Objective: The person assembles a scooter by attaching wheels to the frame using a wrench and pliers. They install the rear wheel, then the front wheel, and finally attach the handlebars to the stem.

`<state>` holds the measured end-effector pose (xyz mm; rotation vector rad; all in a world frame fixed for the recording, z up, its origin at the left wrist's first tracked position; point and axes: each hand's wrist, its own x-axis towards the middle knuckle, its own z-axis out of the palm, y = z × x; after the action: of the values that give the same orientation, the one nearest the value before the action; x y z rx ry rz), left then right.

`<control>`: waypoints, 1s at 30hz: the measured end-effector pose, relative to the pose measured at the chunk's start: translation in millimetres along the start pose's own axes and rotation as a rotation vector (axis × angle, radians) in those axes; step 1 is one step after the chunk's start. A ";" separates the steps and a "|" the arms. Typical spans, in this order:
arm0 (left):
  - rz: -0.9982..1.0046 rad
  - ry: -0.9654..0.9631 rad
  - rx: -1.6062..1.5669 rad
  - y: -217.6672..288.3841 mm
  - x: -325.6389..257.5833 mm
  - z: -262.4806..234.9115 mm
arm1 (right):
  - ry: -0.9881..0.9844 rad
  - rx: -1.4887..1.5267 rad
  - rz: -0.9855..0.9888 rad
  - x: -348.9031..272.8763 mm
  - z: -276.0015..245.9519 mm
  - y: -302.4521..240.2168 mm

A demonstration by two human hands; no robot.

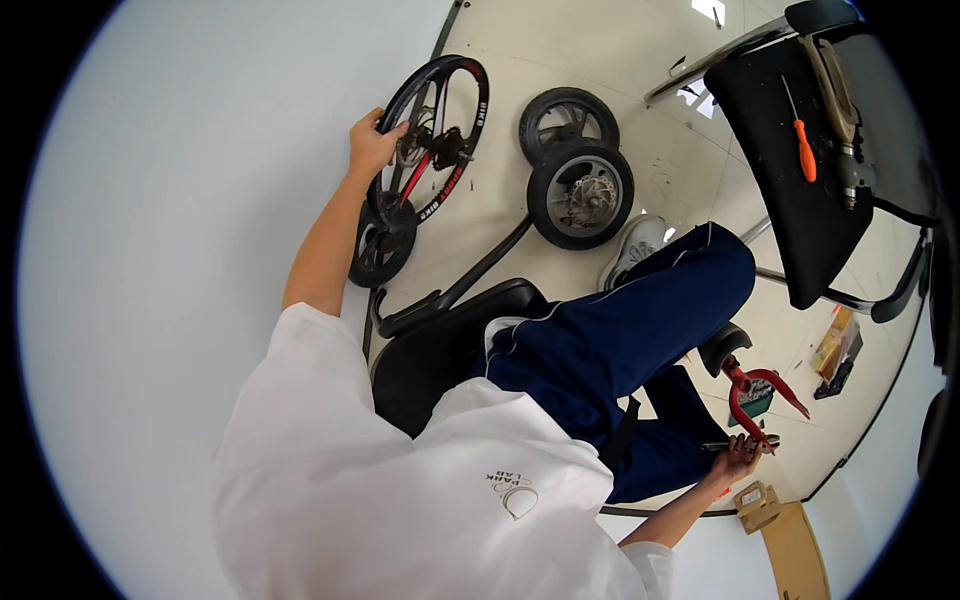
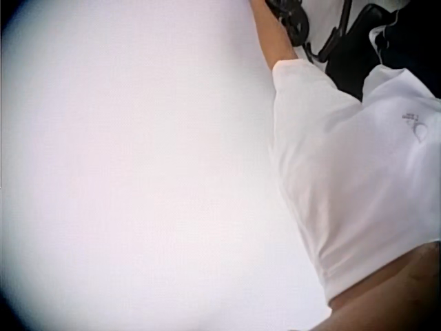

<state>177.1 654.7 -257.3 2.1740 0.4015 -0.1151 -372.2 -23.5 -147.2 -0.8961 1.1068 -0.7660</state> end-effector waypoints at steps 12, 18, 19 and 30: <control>0.330 0.246 0.674 -21.8 65.1 -33.7 | 0.027 0.067 -0.002 -16.7 22.5 3.2; 0.293 0.202 0.886 -21.4 69.9 -37.3 | 0.018 0.072 -0.018 -14.1 17.1 5.0; 0.291 0.199 0.903 -20.8 71.1 -36.0 | -0.012 0.071 -0.010 -12.5 12.7 4.1; 0.201 0.279 1.006 -4.9 60.0 -25.4 | -0.063 0.072 0.004 -12.3 6.8 4.2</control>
<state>230.5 692.3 -259.5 3.2297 0.3024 0.1365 -368.8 -9.5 -144.6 -0.8522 1.0192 -0.7649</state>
